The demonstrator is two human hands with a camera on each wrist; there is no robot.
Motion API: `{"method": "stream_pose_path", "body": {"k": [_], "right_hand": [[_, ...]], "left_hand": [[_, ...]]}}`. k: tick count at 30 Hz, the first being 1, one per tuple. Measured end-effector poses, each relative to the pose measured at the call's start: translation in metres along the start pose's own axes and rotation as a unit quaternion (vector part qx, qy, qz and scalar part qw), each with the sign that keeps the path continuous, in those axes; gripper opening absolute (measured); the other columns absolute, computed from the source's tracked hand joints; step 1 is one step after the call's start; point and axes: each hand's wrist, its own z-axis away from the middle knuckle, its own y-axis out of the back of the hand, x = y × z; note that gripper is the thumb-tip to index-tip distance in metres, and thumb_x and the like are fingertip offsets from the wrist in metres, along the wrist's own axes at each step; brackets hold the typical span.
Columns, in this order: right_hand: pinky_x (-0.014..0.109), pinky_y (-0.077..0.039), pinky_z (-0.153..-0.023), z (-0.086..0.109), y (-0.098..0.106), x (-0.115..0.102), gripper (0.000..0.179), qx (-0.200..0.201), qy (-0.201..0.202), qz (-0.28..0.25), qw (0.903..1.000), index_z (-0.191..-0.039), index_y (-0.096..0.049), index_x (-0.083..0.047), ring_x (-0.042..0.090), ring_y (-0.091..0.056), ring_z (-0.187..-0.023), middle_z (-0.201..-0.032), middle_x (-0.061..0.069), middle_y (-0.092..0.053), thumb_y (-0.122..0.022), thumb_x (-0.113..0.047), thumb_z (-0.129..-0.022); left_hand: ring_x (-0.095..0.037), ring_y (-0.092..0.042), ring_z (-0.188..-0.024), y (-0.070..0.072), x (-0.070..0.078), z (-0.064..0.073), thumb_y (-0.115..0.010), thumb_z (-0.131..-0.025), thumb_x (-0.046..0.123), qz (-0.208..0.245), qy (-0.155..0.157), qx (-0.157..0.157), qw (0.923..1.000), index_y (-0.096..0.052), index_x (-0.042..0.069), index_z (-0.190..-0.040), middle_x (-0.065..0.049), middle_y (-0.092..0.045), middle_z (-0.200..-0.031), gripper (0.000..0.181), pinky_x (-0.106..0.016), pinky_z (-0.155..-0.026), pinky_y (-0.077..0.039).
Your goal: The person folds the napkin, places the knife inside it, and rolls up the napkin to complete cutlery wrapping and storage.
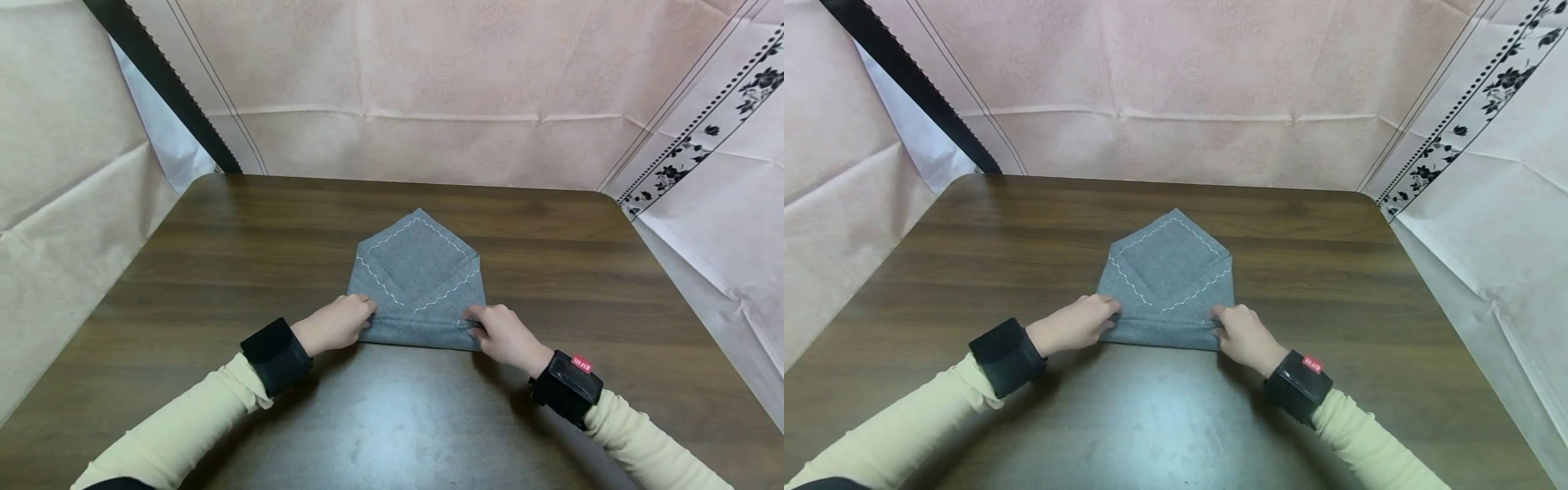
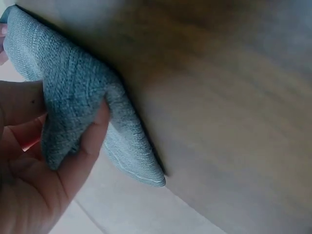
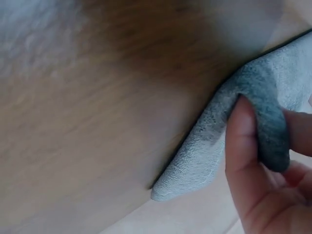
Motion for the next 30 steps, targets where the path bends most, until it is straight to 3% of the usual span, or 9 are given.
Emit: {"method": "stream_pose_path", "body": {"k": [10,16,20,23,27,30], "right_hand": [[0.034,-0.048,-0.054,-0.003,-0.009,-0.008,0.012,0.026,-0.041,0.081,0.9956,-0.079,-0.058,-0.003,0.015,-0.056,-0.062,-0.071,0.002,-0.057,-0.066,0.004,-0.073],[0.037,-0.047,-0.045,-0.005,-0.01,-0.013,0.017,0.032,-0.044,0.131,0.9898,-0.073,-0.05,-0.004,0.024,-0.057,-0.055,-0.066,0.007,-0.057,-0.066,0.002,-0.073],[0.038,-0.045,-0.041,-0.005,-0.009,-0.015,0.022,0.058,-0.029,0.194,0.9788,-0.072,-0.047,-0.004,0.026,-0.054,-0.053,-0.065,0.009,-0.056,-0.069,-0.002,-0.071],[0.033,-0.042,-0.043,-0.005,-0.012,-0.014,0.019,0.096,0.008,0.253,0.9626,-0.071,-0.049,-0.004,0.025,-0.051,-0.062,-0.067,0.008,-0.052,-0.067,-0.002,-0.07],[0.03,-0.036,-0.049,-0.005,-0.02,-0.012,0.012,0.114,0.088,0.311,0.9396,-0.069,-0.052,-0.006,0.024,-0.045,-0.069,-0.07,0.007,-0.046,-0.059,0.004,-0.069],[0.028,-0.04,-0.051,-0.008,-0.025,-0.012,0.013,0.087,0.141,0.324,0.9313,-0.07,-0.053,-0.006,0.022,-0.047,-0.067,-0.071,0.006,-0.047,-0.058,0.006,-0.07]], "left_hand": [[-0.023,-0.057,-0.062,0.0,0.003,-0.003,-0.063,-0.083,0.012,-0.084,0.055,0.002,0.995,-0.059,0.008,-0.085,-0.007,-0.058,-0.077,0.006,-0.035,-0.049,-0.048],[-0.025,-0.058,-0.061,-0.001,0.002,-0.006,-0.059,-0.087,0.015,-0.094,0.076,-0.011,0.9926,-0.054,0.008,-0.083,-0.008,-0.059,-0.074,0.009,-0.036,-0.046,-0.047],[-0.025,-0.056,-0.061,-0.002,0.004,-0.006,-0.061,-0.086,0.018,-0.131,0.08,0.018,0.9879,-0.052,0.008,-0.08,-0.009,-0.057,-0.073,0.014,-0.036,-0.045,-0.046],[-0.023,-0.053,-0.065,-0.006,0.007,-0.005,-0.061,-0.083,0.013,-0.203,0.058,0.075,0.9746,-0.053,0.008,-0.077,-0.008,-0.054,-0.072,0.011,-0.033,-0.049,-0.044],[-0.02,-0.051,-0.066,-0.015,0.015,-0.005,-0.059,-0.08,0.003,-0.268,-0.012,0.139,0.9533,-0.057,0.01,-0.074,-0.004,-0.052,-0.071,0.009,-0.029,-0.05,-0.042],[-0.018,-0.051,-0.063,-0.018,0.025,-0.005,-0.059,-0.08,0.003,-0.24,-0.052,0.127,0.9611,-0.056,0.01,-0.081,-0.003,-0.051,-0.073,0.008,-0.026,-0.044,-0.042]]}}
